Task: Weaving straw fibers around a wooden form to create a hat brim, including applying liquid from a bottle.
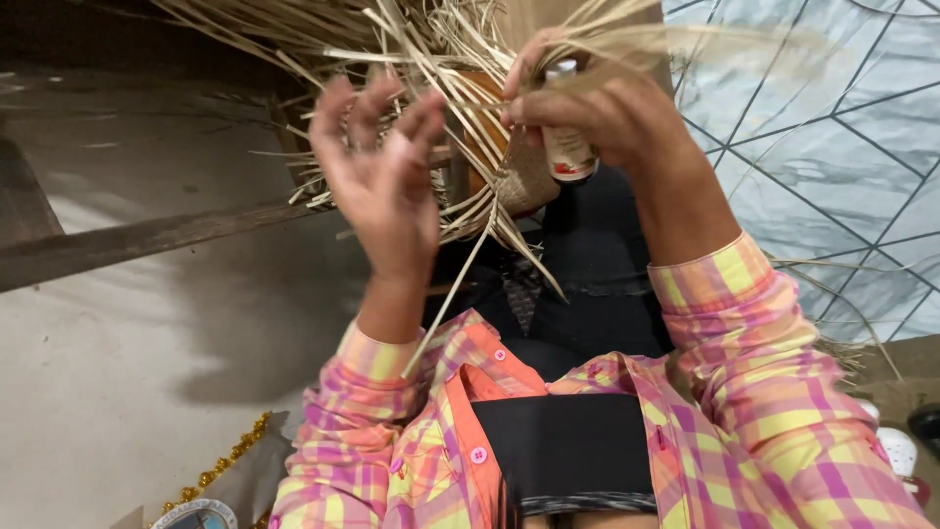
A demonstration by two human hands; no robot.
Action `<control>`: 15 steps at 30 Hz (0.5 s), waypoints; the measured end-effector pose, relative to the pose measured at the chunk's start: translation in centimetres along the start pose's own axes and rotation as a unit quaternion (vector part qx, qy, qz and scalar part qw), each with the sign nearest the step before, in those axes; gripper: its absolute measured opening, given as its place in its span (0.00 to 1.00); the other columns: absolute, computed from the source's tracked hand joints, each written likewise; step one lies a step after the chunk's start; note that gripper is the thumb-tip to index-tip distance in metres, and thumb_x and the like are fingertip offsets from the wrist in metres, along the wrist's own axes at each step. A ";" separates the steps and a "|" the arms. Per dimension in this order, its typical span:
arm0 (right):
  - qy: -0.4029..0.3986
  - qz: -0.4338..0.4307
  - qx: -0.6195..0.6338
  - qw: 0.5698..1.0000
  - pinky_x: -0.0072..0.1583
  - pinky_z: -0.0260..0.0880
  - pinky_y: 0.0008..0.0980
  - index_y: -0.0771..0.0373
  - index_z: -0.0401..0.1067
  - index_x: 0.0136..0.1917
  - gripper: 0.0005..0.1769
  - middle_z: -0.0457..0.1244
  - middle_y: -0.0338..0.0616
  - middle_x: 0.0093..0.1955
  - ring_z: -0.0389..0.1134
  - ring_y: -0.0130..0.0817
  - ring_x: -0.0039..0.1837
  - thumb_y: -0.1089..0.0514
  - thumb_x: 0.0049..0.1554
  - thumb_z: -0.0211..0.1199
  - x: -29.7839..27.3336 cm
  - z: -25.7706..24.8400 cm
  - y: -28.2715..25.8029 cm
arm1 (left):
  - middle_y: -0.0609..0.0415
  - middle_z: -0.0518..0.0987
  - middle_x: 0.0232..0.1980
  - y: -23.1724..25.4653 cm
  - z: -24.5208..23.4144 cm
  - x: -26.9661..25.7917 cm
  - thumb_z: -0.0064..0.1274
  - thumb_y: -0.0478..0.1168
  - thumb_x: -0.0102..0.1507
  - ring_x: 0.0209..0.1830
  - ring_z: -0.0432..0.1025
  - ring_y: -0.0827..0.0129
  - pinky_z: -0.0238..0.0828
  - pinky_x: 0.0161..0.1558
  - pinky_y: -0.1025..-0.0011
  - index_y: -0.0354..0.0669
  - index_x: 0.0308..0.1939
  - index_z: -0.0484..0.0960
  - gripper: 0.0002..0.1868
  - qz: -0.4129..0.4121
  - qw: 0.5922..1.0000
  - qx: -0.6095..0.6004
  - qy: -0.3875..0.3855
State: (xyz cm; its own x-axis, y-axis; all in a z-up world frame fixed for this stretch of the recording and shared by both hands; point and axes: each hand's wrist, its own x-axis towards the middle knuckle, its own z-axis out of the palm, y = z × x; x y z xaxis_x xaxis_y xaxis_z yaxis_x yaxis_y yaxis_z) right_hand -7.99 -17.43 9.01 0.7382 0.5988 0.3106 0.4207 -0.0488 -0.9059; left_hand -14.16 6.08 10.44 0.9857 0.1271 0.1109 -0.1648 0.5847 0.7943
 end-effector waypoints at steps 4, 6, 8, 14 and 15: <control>0.103 0.198 0.212 0.952 0.41 0.70 0.21 0.64 0.73 0.55 0.08 0.68 0.40 0.44 0.71 0.26 0.41 0.64 0.61 0.67 0.3 -1.1 -1.4 | 0.50 0.69 0.71 0.1 3.5 -2.0 0.40 0.17 0.65 0.75 0.69 0.59 0.73 0.81 0.56 0.46 0.68 0.66 0.30 0.018 0.979 0.143 -0.144; 0.036 0.043 0.109 0.993 0.48 0.76 0.30 0.73 0.75 0.48 0.01 0.62 0.50 0.60 0.69 0.36 0.48 0.71 0.62 0.66 -0.2 -1.7 0.1 | 0.50 0.51 0.90 -0.4 3.8 -2.1 0.47 0.19 0.65 0.94 0.47 0.58 0.44 0.95 0.54 0.46 0.86 0.47 0.48 -0.085 0.950 0.229 -0.193; 0.084 0.106 0.174 0.975 0.45 0.74 0.25 0.70 0.74 0.50 0.06 0.66 0.46 0.53 0.70 0.31 0.44 0.70 0.60 0.68 0.0 -1.5 -1.3 | 0.49 0.48 0.91 -0.5 4.5 -1.7 0.49 0.21 0.66 0.95 0.48 0.58 0.49 0.95 0.58 0.45 0.87 0.47 0.47 -0.026 0.922 0.335 -0.192; 0.126 0.153 0.297 0.934 0.45 0.76 0.21 0.65 0.70 0.54 0.13 0.70 0.43 0.50 0.75 0.29 0.52 0.66 0.59 0.71 0.3 -1.1 -0.8 | 0.50 0.63 0.71 0.1 5.8 -2.4 0.53 0.20 0.62 0.74 0.64 0.54 0.68 0.80 0.53 0.40 0.63 0.71 0.26 0.199 0.843 0.457 -0.202; 0.106 0.151 0.306 0.934 0.46 0.76 0.21 0.65 0.70 0.56 0.13 0.70 0.44 0.50 0.75 0.29 0.52 0.64 0.60 0.70 0.3 -1.0 -0.7 | 0.50 0.70 0.58 0.5 6.0 -3.1 0.50 0.17 0.59 0.58 0.73 0.55 0.78 0.66 0.55 0.38 0.49 0.76 0.19 0.223 0.849 0.422 -0.227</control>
State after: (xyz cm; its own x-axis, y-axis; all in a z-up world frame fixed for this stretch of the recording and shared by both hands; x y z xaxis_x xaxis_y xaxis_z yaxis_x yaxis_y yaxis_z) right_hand -7.56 -18.06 10.05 0.8899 0.4561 0.0066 -0.1546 0.3152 -0.9363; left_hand -17.08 1.19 14.11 0.7762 -0.2490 0.5793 -0.6293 -0.2473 0.7368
